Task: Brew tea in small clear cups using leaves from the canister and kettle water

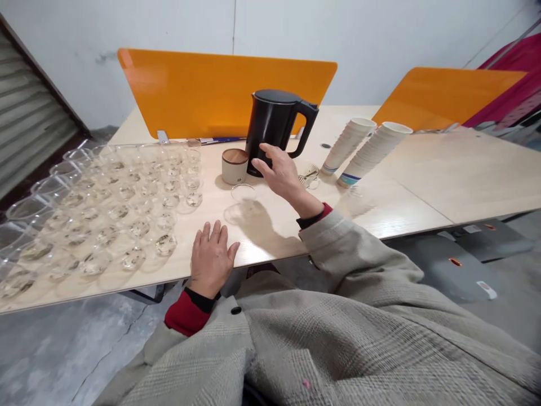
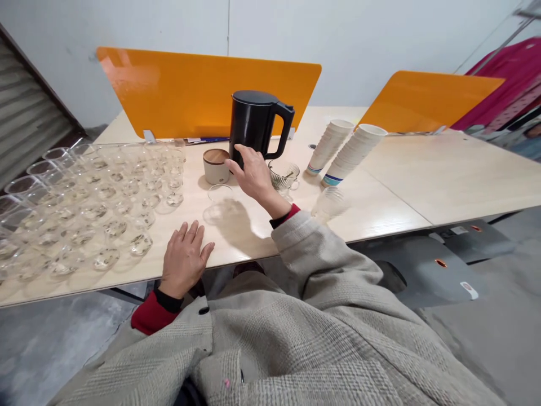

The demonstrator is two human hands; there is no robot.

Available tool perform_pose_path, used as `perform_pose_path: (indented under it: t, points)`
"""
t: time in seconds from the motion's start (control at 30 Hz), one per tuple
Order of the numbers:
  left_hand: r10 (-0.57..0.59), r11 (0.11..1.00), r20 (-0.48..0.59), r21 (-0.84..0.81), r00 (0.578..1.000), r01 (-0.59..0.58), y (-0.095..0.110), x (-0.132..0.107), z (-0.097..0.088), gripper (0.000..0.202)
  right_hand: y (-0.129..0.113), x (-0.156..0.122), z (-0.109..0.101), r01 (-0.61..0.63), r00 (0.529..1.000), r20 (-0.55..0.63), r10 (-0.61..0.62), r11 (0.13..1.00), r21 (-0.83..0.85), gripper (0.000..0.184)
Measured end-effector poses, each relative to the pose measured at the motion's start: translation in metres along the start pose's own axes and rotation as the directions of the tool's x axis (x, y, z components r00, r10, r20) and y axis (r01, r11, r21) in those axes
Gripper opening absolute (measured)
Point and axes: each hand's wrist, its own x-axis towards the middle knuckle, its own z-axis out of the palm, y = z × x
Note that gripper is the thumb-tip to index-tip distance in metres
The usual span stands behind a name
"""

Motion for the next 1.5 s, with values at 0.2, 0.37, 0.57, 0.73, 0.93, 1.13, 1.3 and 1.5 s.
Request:
perform_pose_path:
  t: [0.2,0.37,0.57,0.73,0.93,1.13,1.3,1.5]
  points:
    - [0.000,1.000,-0.009,0.011,1.000,0.000,0.002,-0.001,0.000,0.054,-0.013,0.050,0.052,-0.167,0.964,0.197,0.177,0.984,-0.067,0.075]
    - [-0.010,1.000,-0.006,0.009,1.000,0.010,0.004,-0.001,-0.001,0.055,-0.018,0.061,0.073,-0.233,0.928,0.271,0.255,0.966,-0.110,0.084]
    - [-0.016,1.000,-0.017,-0.014,1.000,0.015,0.004,-0.002,0.000,0.054,-0.016,0.059,0.084,-0.230,0.941,0.222,0.255,0.964,-0.133,0.069]
    - [-0.019,0.999,-0.021,-0.035,1.000,0.018,0.004,-0.002,0.000,0.053,-0.007,0.064,0.086,-0.193,0.975,0.099,0.197,0.980,-0.045,0.071]
    - [-0.035,0.997,0.005,-0.064,0.999,0.035,0.005,-0.001,-0.003,0.054,-0.012,0.074,0.028,0.053,0.992,-0.117,-0.049,0.998,0.032,0.072]
    - [-0.035,0.990,-0.023,-0.136,0.999,0.031,0.000,-0.002,-0.001,0.057,-0.047,0.011,-0.076,0.167,0.980,-0.110,-0.166,0.986,0.003,0.076]
    - [-0.039,0.956,-0.124,-0.293,0.992,0.001,-0.014,-0.004,0.007,0.062,-0.055,-0.074,-0.095,0.199,0.978,0.042,-0.203,0.976,0.083,0.077]
    - [0.058,0.893,-0.121,-0.437,0.991,-0.106,-0.023,-0.004,0.001,0.082,-0.050,-0.132,-0.045,0.119,0.967,0.195,-0.163,0.969,0.218,0.083]
